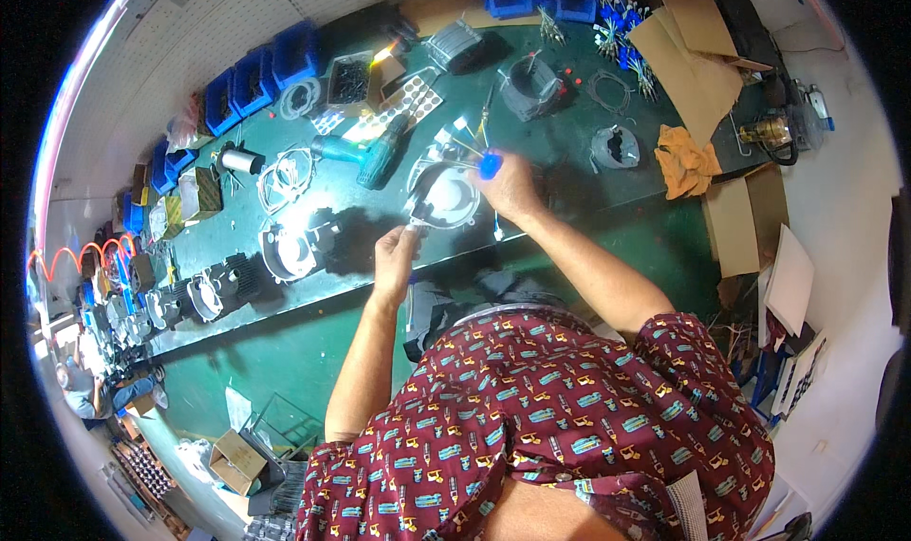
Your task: The person assembles a circular electronic component on a workbench. They use a pneumatic tool to fasten parts, then insert and tighten wires with a screwdriver. The finished unit is placed aside, and the process repeats with another component.
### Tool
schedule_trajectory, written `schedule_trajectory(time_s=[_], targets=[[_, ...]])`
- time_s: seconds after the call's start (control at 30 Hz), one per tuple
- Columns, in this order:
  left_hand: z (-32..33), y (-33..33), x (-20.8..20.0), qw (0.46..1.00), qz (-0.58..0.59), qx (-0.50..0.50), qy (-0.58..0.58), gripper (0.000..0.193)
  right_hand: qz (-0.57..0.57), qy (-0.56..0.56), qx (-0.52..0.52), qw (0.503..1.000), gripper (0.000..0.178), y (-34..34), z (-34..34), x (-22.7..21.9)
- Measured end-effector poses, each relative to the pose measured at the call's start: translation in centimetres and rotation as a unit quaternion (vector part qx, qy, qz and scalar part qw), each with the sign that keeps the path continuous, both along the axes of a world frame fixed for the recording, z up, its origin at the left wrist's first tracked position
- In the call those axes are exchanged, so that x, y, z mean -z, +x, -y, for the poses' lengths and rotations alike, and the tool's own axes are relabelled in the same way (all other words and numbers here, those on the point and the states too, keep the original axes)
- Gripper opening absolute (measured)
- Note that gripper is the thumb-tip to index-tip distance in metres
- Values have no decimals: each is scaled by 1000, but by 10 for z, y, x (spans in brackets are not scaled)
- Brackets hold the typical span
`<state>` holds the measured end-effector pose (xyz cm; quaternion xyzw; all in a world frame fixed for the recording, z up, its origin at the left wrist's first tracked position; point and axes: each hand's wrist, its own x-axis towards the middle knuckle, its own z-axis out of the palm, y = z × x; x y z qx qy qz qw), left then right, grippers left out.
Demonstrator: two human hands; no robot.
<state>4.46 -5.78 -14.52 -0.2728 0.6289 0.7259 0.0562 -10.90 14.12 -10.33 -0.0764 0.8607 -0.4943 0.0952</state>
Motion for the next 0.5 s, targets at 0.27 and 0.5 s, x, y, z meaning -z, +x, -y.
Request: schedule_trajectory(time_s=[0.27, 0.5], targets=[[20, -5, 6, 978, 66, 28, 197, 20, -19, -28, -5, 999, 22, 0, 1, 1], [7, -3, 1, 834, -180, 61, -518, 15, -29, -21, -3, 999, 24, 2, 1, 6]])
